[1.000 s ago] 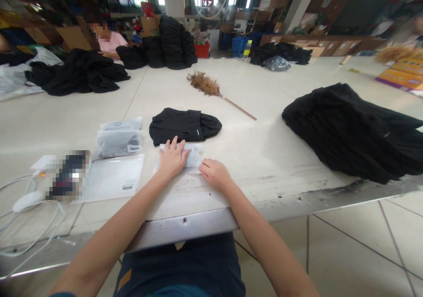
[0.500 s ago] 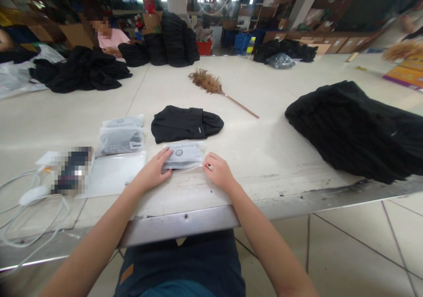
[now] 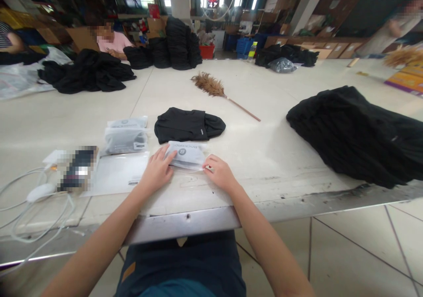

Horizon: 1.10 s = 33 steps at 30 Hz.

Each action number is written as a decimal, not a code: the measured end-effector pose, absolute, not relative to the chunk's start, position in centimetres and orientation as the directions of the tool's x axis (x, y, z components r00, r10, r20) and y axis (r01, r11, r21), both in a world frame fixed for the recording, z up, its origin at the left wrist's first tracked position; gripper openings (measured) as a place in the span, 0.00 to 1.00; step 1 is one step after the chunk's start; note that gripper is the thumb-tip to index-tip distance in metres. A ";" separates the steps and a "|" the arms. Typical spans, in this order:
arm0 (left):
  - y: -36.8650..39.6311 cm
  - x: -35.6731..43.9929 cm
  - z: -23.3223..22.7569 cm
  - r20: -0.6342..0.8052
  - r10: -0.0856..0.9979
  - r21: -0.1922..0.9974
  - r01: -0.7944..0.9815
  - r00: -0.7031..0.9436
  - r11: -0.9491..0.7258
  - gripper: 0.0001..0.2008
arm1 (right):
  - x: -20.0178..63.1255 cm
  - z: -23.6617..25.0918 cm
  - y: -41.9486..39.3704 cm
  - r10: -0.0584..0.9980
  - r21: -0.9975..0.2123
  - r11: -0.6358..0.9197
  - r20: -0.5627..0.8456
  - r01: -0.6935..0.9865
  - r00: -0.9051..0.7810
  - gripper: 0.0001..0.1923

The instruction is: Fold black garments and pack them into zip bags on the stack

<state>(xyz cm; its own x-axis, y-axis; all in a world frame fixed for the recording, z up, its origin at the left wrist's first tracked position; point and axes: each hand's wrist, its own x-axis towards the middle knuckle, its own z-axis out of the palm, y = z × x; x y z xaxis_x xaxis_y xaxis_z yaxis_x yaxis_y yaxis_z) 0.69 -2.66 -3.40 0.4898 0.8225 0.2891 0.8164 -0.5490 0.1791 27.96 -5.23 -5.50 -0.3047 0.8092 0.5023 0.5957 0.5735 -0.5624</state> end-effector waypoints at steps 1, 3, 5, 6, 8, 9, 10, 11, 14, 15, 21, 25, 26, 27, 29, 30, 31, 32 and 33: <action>-3.3 1.3 -2.9 0.283 0.800 0.153 0.799 0.529 -0.582 0.32 | 27.8 -5.3 -5.4 0.800 -0.558 0.587 0.512 0.587 -0.313 0.06; -4.4 2.8 -2.1 0.268 0.731 0.126 0.729 0.628 -0.673 0.30 | 27.5 -5.0 -5.7 0.781 -0.550 0.611 0.534 0.570 -0.322 0.05; -5.1 4.6 -1.9 0.286 0.662 0.125 0.658 0.692 -0.742 0.25 | 27.1 -4.7 -5.9 0.770 -0.553 0.625 0.552 0.551 -0.320 0.05; -5.3 5.4 -2.0 0.310 0.640 0.127 0.637 0.703 -0.760 0.21 | 27.0 -4.7 -6.0 0.769 -0.559 0.627 0.557 0.543 -0.314 0.05; -5.2 6.7 -2.5 0.368 0.616 0.129 0.618 0.696 -0.775 0.14 | 26.8 -4.7 -6.1 0.769 -0.577 0.623 0.576 0.529 -0.277 0.05; -5.0 7.2 -2.7 0.401 0.609 0.129 0.615 0.685 -0.778 0.12 | 26.8 -4.7 -6.0 0.770 -0.588 0.618 0.588 0.521 -0.250 0.05; -4.8 7.4 -3.0 0.435 0.599 0.128 0.613 0.672 -0.780 0.11 | 26.8 -4.8 -6.0 0.771 -0.601 0.613 0.596 0.512 -0.224 0.05; -4.6 7.6 -3.2 0.468 0.586 0.122 0.609 0.661 -0.784 0.10 | 26.9 -4.8 -6.0 0.773 -0.612 0.608 0.602 0.505 -0.202 0.05; -4.1 7.5 -3.2 0.544 0.529 0.076 0.589 0.652 -0.805 0.08 | 27.0 -4.4 -5.8 0.780 -0.631 0.598 0.600 0.494 -0.178 0.04; -4.0 7.4 -3.0 0.558 0.513 0.058 0.587 0.652 -0.808 0.08 | 27.1 -4.1 -5.8 0.781 -0.631 0.596 0.598 0.497 -0.179 0.04; -3.9 4.6 -1.1 0.597 0.553 0.054 0.658 0.581 -0.751 0.10 | 28.1 -0.4 -6.1 0.813 -0.690 0.561 0.564 0.457 -0.146 0.06; -3.6 0.6 0.2 0.558 0.665 0.137 0.735 0.496 -0.664 0.11 | 28.7 1.2 -6.0 0.881 -0.834 0.463 0.471 0.299 -0.047 0.09; -3.6 -0.3 0.5 0.543 0.694 0.167 0.749 0.473 -0.641 0.11 | 28.7 1.2 -5.8 0.900 -0.867 0.421 0.435 0.265 -0.006 0.10; -3.5 -1.1 0.8 0.524 0.722 0.200 0.759 0.451 -0.619 0.10 | 28.7 1.1 -5.6 0.915 -0.893 0.379 0.400 0.240 0.043 0.11; -3.6 -2.3 1.3 0.479 0.775 0.280 0.764 0.413 -0.581 0.09 | 28.3 0.5 -5.0 0.930 -0.928 0.309 0.341 0.207 0.140 0.13; -3.7 -2.6 1.3 0.455 0.798 0.333 0.756 0.395 -0.564 0.09 | 28.0 0.0 -4.6 0.933 -0.940 0.281 0.315 0.192 0.176 0.13; -3.7 -2.8 1.3 0.430 0.822 0.400 0.738 0.373 -0.544 0.09 | 27.6 -0.5 -4.3 0.935 -0.950 0.256 0.290 0.178 0.203 0.14; -3.8 -2.8 1.0 0.406 0.848 0.480 0.709 0.342 -0.516 0.08 | 27.2 -1.2 -4.0 0.937 -0.958 0.233 0.267 0.169 0.225 0.14; -3.7 -2.7 0.6 0.381 0.876 0.568 0.672 0.297 -0.475 0.08 | 26.8 -1.9 -3.6 0.938 -0.963 0.208 0.246 0.169 0.246 0.15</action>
<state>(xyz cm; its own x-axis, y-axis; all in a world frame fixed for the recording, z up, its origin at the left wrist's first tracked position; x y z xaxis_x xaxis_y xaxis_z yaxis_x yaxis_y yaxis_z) -2.67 -3.75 0.65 0.2971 0.8756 0.3809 0.6718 -0.4752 0.5682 26.78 -3.63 -1.92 0.2460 0.9376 0.2458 0.1691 0.2082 -0.9634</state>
